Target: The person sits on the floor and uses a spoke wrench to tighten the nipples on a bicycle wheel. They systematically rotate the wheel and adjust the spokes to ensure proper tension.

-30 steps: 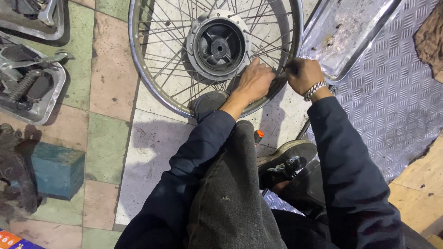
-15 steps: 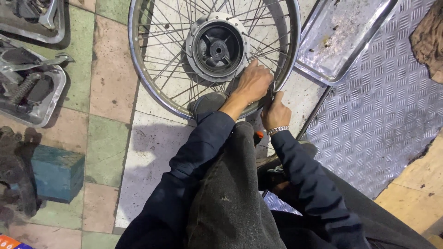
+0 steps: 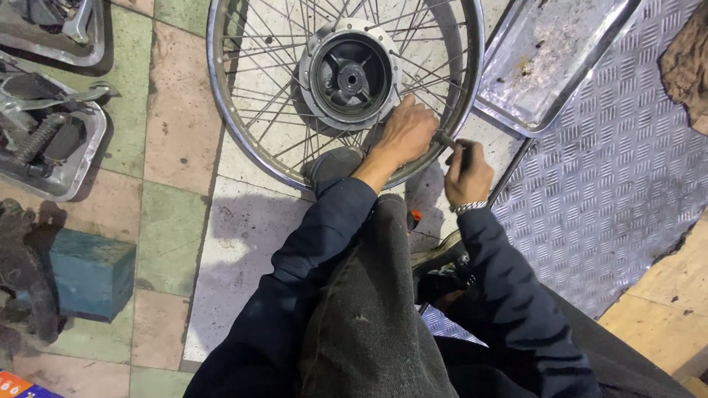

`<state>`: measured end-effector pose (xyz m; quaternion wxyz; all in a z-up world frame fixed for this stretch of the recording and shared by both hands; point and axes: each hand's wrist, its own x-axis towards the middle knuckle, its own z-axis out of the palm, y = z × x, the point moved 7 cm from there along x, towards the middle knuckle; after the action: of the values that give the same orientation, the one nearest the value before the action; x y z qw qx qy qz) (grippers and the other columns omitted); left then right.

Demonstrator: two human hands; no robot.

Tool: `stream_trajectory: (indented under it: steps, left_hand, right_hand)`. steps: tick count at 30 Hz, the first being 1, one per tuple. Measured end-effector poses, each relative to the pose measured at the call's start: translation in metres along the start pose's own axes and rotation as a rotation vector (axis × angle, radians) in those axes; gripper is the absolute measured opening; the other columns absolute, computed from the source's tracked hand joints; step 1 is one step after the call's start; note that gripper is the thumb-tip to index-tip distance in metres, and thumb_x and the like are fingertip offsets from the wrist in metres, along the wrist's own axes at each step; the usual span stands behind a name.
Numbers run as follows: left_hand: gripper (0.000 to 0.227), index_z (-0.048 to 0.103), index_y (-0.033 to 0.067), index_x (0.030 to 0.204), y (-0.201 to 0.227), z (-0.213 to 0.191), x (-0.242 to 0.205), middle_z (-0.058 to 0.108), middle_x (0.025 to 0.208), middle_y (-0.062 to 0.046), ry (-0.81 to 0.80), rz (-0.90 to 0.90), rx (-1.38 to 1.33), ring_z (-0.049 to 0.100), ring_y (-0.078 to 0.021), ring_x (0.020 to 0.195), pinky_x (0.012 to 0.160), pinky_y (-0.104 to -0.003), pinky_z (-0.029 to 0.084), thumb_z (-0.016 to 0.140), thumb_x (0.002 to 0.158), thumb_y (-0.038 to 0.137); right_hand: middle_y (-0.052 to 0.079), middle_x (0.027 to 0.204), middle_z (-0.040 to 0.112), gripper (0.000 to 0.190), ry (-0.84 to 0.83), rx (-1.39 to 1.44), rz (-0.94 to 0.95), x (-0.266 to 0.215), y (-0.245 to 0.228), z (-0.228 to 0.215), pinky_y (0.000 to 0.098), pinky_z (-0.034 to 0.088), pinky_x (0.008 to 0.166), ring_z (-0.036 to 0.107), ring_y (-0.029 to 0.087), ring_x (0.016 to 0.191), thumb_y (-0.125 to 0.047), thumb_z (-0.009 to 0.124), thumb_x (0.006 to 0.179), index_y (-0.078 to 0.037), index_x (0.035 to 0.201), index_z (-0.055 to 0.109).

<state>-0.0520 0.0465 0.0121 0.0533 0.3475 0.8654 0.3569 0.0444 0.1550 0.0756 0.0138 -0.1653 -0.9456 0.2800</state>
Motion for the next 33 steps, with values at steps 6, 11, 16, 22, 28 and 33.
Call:
stream_trajectory:
  steps: [6,11,16,22,28,33]
  left_hand:
    - [0.014,0.071,0.0106,0.072,0.000,-0.001,-0.001,0.064,0.066,-0.008,0.011,0.003,-0.006,0.061,-0.0265,0.067,0.082,-0.043,0.039,0.070,0.084,0.018]
    - [0.014,0.072,0.0107,0.073,0.003,-0.005,0.000,0.064,0.066,-0.009,0.005,-0.006,0.002,0.061,-0.0267,0.067,0.083,-0.042,0.039,0.068,0.084,0.017]
    - [0.014,0.073,0.0111,0.074,0.003,-0.005,0.001,0.065,0.067,-0.008,-0.008,-0.008,0.008,0.061,-0.0258,0.068,0.083,-0.041,0.039,0.067,0.085,0.017]
    - [0.012,0.074,0.0123,0.075,0.003,-0.004,0.001,0.065,0.068,-0.008,-0.004,-0.005,0.016,0.060,-0.0254,0.068,0.082,-0.041,0.038,0.066,0.084,0.015]
    - [0.012,0.074,0.0117,0.075,0.004,-0.009,0.002,0.066,0.067,-0.008,-0.038,-0.034,0.005,0.060,-0.0256,0.067,0.083,-0.042,0.038,0.069,0.084,0.015]
    - [0.014,0.073,0.0124,0.074,0.004,-0.009,0.001,0.066,0.068,-0.008,-0.016,-0.013,-0.004,0.062,-0.0256,0.069,0.083,-0.041,0.039,0.067,0.086,0.018]
  right_hand:
    - [0.002,0.065,0.070,0.007,-0.035,-0.017,-0.095,0.036,0.011,-0.004,0.0456,0.057,0.068,0.074,0.035,0.071,-0.018,0.059,0.107,-0.016,0.109,0.065]
    - [0.007,0.069,0.071,0.006,-0.145,-0.064,-0.141,0.059,0.022,0.001,0.0470,0.056,0.068,0.073,0.037,0.075,-0.019,0.063,0.104,-0.015,0.106,0.068]
    - [0.015,0.080,0.074,0.017,-0.259,-0.236,-0.144,0.088,0.039,0.023,0.0526,0.057,0.070,0.073,0.042,0.081,-0.026,0.066,0.100,-0.011,0.105,0.071]
    - [0.017,0.085,0.073,0.017,-0.331,-0.285,-0.163,0.094,0.038,0.041,0.0544,0.057,0.074,0.073,0.043,0.086,-0.023,0.065,0.096,-0.009,0.103,0.073]
    - [0.018,0.082,0.074,0.028,-0.348,-0.237,0.022,0.001,0.014,0.039,0.0591,0.057,0.071,0.073,0.047,0.078,-0.018,0.062,0.092,-0.011,0.117,0.050]
    - [0.015,0.075,0.071,0.029,-0.162,-0.210,0.076,-0.022,0.012,0.046,0.0576,0.056,0.066,0.072,0.045,0.071,-0.019,0.057,0.095,-0.015,0.118,0.041]
